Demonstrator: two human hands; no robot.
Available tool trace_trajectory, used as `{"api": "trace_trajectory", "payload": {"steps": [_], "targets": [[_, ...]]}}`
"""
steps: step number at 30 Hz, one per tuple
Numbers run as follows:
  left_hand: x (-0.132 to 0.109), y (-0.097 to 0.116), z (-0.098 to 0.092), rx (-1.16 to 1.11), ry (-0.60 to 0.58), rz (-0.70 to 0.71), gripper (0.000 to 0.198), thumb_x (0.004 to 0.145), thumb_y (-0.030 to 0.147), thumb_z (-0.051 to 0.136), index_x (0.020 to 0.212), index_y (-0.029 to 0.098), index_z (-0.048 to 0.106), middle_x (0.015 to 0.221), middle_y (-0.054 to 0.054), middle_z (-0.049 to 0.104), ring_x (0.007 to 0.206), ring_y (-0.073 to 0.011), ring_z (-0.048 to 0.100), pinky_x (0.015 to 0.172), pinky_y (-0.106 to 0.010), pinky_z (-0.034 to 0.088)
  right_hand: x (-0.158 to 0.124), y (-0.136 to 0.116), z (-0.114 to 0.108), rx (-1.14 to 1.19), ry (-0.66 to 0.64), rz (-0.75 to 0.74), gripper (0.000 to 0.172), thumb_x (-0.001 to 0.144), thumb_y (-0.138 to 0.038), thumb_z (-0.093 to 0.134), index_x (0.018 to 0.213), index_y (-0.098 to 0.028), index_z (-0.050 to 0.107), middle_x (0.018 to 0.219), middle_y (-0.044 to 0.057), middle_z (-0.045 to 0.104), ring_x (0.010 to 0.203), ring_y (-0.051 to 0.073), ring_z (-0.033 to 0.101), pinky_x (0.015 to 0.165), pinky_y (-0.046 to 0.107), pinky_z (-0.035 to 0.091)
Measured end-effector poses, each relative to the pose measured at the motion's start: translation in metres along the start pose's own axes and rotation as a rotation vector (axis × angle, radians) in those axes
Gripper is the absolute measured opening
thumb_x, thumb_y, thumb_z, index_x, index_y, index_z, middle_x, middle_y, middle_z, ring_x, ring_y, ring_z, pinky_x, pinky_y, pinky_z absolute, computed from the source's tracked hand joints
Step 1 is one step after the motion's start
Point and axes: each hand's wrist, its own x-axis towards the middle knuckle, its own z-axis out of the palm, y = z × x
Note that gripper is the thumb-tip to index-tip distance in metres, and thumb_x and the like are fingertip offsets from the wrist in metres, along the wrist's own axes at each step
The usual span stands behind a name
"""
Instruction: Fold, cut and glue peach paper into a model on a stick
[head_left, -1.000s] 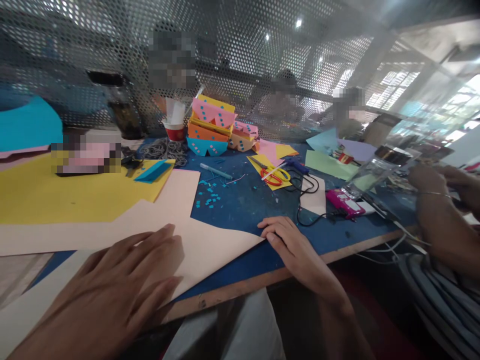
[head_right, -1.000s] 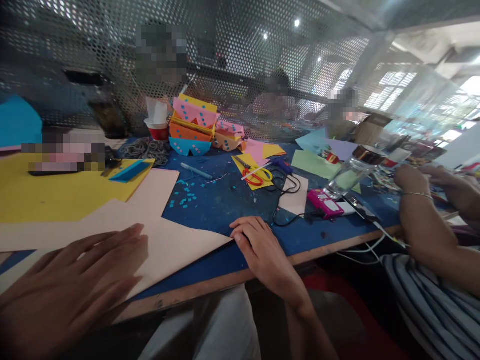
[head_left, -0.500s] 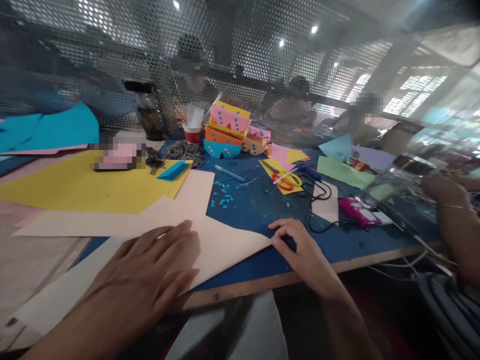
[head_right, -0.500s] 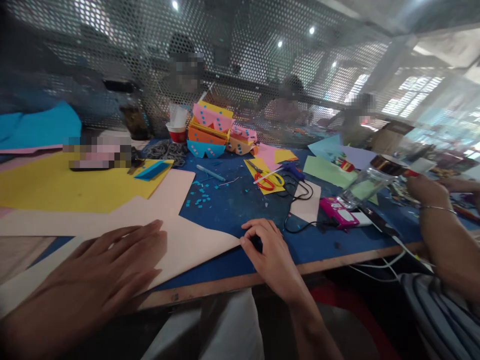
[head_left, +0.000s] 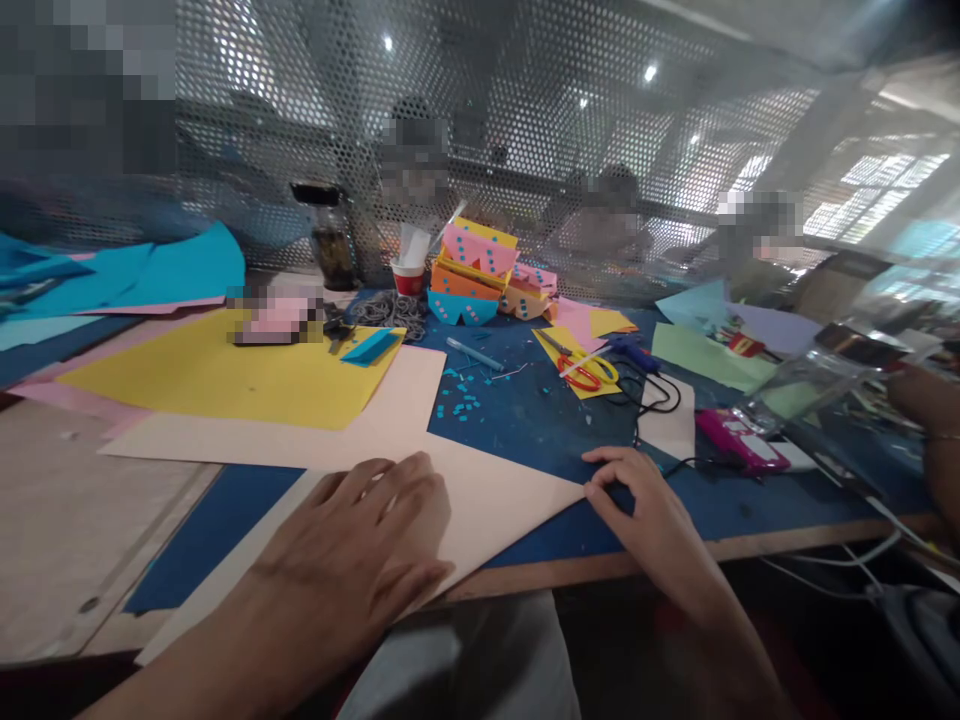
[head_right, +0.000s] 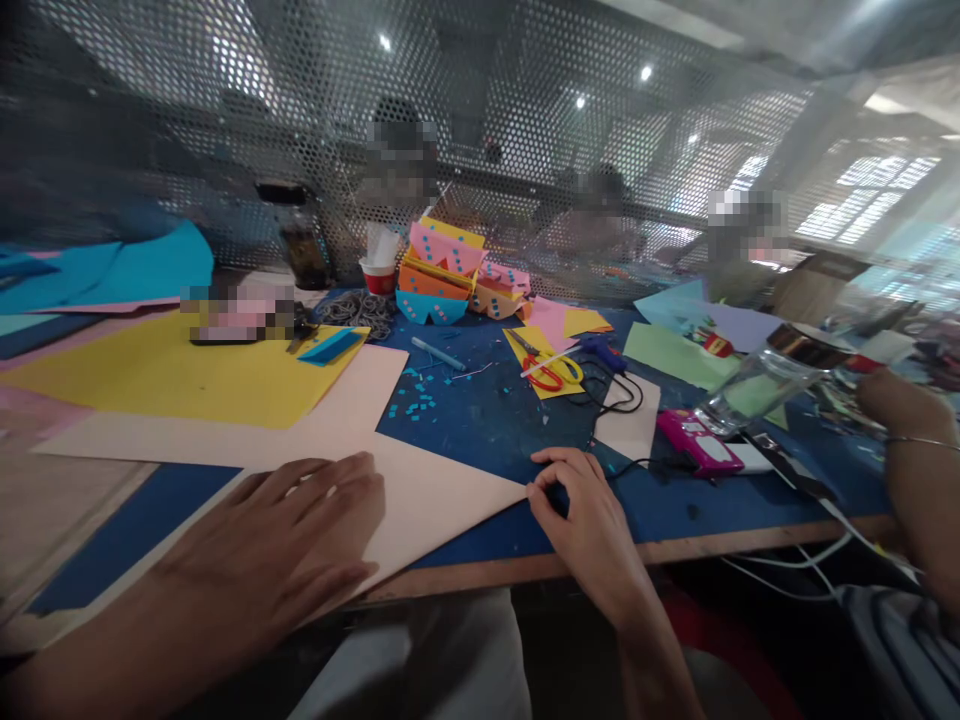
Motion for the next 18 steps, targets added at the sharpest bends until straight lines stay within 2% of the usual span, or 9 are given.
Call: {"api": "trace_trajectory", "payload": {"steps": [3, 8, 13, 18], "targets": [[0.003, 0.0, 0.0, -0.01, 0.001, 0.02, 0.054, 0.103, 0.058, 0.054, 0.148, 0.028, 0.059, 0.154, -0.01, 0.064, 0.14, -0.0385, 0.057, 0.111, -0.061, 0.048, 0.0, 0.001, 0.001, -0.007, 0.011, 0.007, 0.014, 0.099, -0.025, 0.059, 0.086, -0.026, 0.061, 0.126, 0.008, 0.07, 0.123, 0.028, 0.061, 0.107, 0.05, 0.048], [0.005, -0.007, 0.007, 0.002, -0.005, 0.079, 0.057, 0.104, 0.06, 0.055, 0.151, 0.028, 0.056, 0.166, -0.011, 0.053, 0.153, -0.0355, 0.046, 0.121, -0.056, 0.041, -0.001, 0.003, 0.004, -0.007, 0.033, 0.009, 0.014, 0.099, -0.026, 0.059, 0.085, -0.026, 0.061, 0.125, 0.007, 0.07, 0.123, 0.028, 0.061, 0.106, 0.049, 0.048], [0.006, -0.012, 0.011, -0.013, -0.053, 0.068, 0.059, 0.103, 0.066, 0.055, 0.148, 0.028, 0.059, 0.168, -0.011, 0.05, 0.154, -0.036, 0.046, 0.124, -0.057, 0.035, -0.002, 0.004, 0.005, -0.019, 0.041, 0.007, 0.013, 0.099, -0.026, 0.059, 0.085, -0.026, 0.061, 0.126, 0.008, 0.07, 0.122, 0.028, 0.062, 0.104, 0.048, 0.048], [0.003, -0.018, 0.011, -0.065, -0.053, 0.051, 0.064, 0.1, 0.07, 0.057, 0.152, 0.033, 0.056, 0.17, -0.005, 0.048, 0.154, -0.0339, 0.045, 0.125, -0.054, 0.034, -0.003, 0.005, 0.006, -0.033, 0.067, -0.001, 0.014, 0.097, -0.027, 0.06, 0.084, -0.026, 0.061, 0.124, 0.008, 0.071, 0.119, 0.029, 0.063, 0.103, 0.047, 0.048]]}}
